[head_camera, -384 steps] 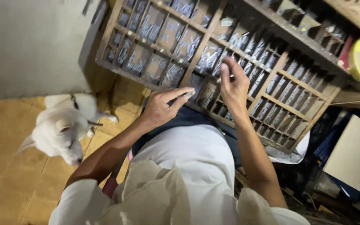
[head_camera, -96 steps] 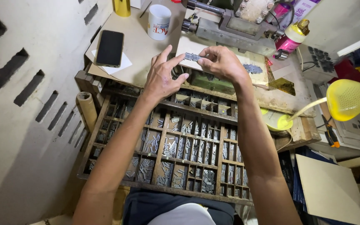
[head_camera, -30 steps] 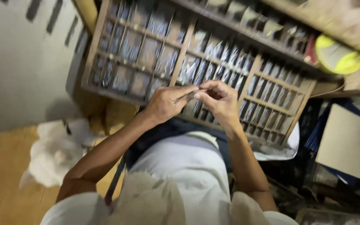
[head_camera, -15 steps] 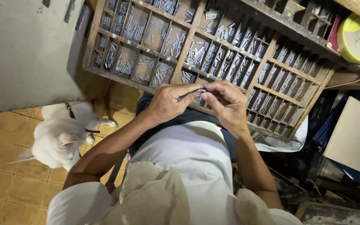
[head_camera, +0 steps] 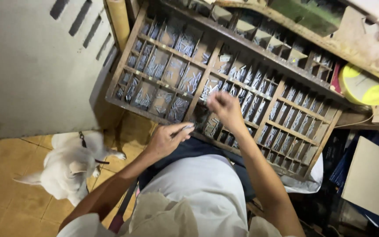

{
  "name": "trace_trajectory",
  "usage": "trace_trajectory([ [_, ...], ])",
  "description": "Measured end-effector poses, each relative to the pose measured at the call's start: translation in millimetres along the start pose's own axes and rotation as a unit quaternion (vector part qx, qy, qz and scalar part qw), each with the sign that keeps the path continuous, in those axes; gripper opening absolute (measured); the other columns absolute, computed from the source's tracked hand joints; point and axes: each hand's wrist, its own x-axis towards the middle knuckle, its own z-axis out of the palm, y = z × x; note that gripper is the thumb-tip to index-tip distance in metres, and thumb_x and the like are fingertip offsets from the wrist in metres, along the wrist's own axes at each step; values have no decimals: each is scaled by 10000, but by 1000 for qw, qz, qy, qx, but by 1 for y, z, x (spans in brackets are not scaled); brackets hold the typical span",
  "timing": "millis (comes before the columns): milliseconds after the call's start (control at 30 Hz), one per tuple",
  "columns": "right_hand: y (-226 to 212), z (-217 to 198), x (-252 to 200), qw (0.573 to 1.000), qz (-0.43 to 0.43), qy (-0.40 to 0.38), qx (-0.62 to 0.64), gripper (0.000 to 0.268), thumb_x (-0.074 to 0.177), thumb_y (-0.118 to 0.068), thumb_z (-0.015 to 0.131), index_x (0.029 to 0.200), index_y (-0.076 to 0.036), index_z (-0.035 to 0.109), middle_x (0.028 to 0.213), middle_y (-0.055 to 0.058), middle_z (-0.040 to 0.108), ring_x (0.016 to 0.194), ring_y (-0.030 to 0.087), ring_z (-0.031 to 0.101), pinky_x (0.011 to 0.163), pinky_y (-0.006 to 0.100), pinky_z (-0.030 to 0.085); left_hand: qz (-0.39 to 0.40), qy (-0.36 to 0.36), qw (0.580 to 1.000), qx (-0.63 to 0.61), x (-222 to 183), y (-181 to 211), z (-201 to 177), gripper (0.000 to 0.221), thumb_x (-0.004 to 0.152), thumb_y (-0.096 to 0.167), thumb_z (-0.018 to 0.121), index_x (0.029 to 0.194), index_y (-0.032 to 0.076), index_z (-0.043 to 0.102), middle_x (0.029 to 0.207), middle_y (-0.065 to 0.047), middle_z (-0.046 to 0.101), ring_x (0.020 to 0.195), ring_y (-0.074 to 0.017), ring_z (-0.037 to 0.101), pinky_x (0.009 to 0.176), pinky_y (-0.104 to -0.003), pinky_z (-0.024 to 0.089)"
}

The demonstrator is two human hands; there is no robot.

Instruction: Sorting and organizing metal letterpress type pieces into a wooden type case at a workstation.

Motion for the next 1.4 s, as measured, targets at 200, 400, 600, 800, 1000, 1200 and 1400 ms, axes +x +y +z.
trace_trajectory([
  [200,47,19,115,995,33,95,-13,135,915,-173,812,857,-69,748,667,81,703,589,129,644,585,279,505,-51,28,997,-42,-18,1,4,230,933,127,721,1143,55,785,776,-182,796,736,-225,787,662,-334,636],
  [400,99,33,153,981,120,126,86,114,867,-105,830,944,-31,790,794,146,766,602,158,750,530,265,665,-63,34,996,-59,-22,2,1,236,941,131,722,1157,58,782,778,-176,796,727,-221,785,656,-334,643],
  [600,83,40,143,980,130,127,77,75,865,-25,812,930,-40,777,845,75,754,704,141,741,579,238,677,-27,44,999,-8,-12,0,-12,300,967,257,665,1208,97,746,814,-104,803,728,-135,776,655,-270,655],
  [800,11,58,98,987,-6,-120,-105,169,1000,-112,659,1156,-54,691,1192,141,687,1067,276,553,874,476,450,39,48,993,104,-1,7,-26,366,1020,351,568,1312,170,693,944,1,823,453,9,491,376,-168,396],
  [1000,-23,40,38,979,-147,-138,-35,148,1024,-106,695,1144,-88,779,826,105,743,795,214,708,770,391,575,105,129,985,39,3,30,-32,253,982,90,675,1210,89,783,825,-167,785,780,-267,782,640,-323,620],
  [1200,-53,20,-9,969,-152,-188,53,228,919,-27,761,1146,-9,764,867,142,730,734,205,660,639,321,540,122,133,982,55,1,20,-27,237,959,62,706,1180,78,791,850,-200,778,820,-323,771,658,-349,616],
  [1400,-60,30,-19,969,-192,-152,14,176,880,-31,825,1046,-1,773,906,135,743,786,265,708,664,353,554,111,146,980,81,0,22,-18,247,933,85,716,1164,138,784,863,-162,787,847,-332,761,677,-389,617],
])
